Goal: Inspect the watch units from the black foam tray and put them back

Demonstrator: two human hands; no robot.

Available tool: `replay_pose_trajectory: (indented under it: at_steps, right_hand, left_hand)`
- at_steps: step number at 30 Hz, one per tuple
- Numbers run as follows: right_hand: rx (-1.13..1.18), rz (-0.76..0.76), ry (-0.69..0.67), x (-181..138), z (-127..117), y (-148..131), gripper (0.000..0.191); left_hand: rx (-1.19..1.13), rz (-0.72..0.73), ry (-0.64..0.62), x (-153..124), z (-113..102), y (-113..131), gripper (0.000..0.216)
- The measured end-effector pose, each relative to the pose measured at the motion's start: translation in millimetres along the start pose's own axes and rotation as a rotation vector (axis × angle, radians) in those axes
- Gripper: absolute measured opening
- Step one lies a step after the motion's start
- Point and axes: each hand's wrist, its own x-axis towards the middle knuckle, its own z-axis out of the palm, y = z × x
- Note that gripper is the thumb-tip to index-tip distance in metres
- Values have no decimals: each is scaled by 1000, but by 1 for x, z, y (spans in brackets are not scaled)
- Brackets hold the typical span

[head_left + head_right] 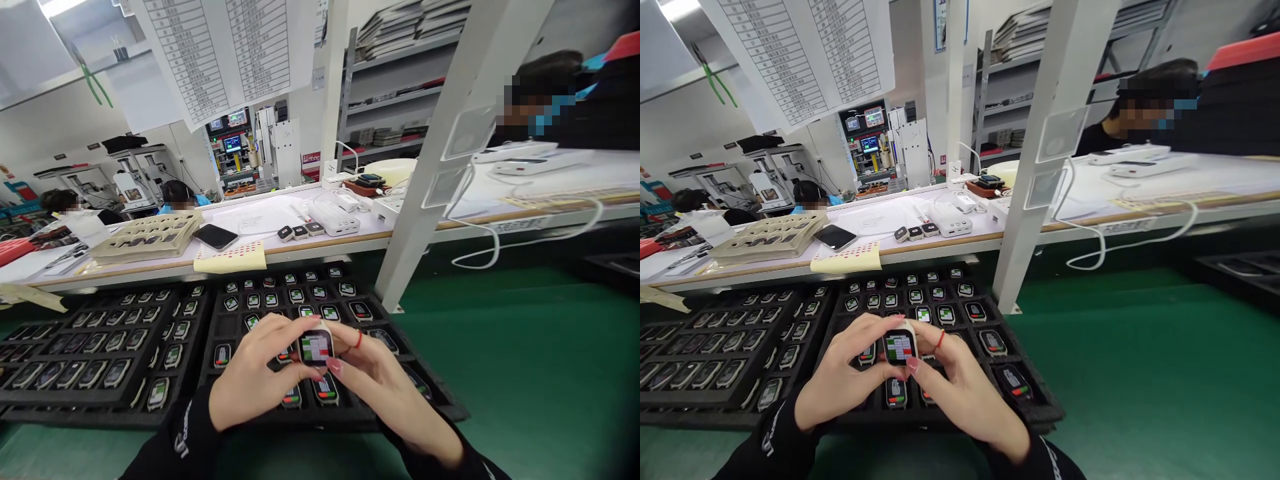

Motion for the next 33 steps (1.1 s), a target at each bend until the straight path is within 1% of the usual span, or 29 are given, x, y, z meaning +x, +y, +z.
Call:
replay_pose_trajectory:
  at_steps: [5, 9, 12, 15, 17, 22, 26, 29, 31, 33]
  right_hand:
    - [45, 21, 59, 1, 6, 4, 34]
    - [84, 41, 58, 1, 8, 10, 34]
    - [70, 47, -7, -1, 7, 14, 33]
    - [91, 25, -96, -4, 4, 15, 40]
    - [124, 9, -109, -4, 3, 14, 40]
    - [163, 67, -54, -1, 6, 12, 35]
    - [148, 91, 11, -2, 11, 20, 34]
    - [100, 103, 7, -1, 9, 24, 35]
    - [33, 102, 3, 1, 4, 21, 36]
    - [-55, 78, 65, 5, -1, 11, 33]
  left_hand:
    - [4, -1, 5, -1, 2, -3, 56]
    - [5, 1, 12, -2, 3, -5, 56]
    - [16, -16, 9, -3, 2, -5, 53]
    - [29, -23, -4, -5, -1, -5, 53]
    - [32, -17, -7, -6, -2, -5, 53]
    - [38, -16, 8, -6, 0, -5, 53]
    - [36, -27, 18, -6, 4, -6, 51]
    - [31, -41, 17, -7, 4, -6, 52]
    - [42, -73, 23, -11, 2, -7, 54]
    - [72, -168, 34, -20, -6, -10, 56]
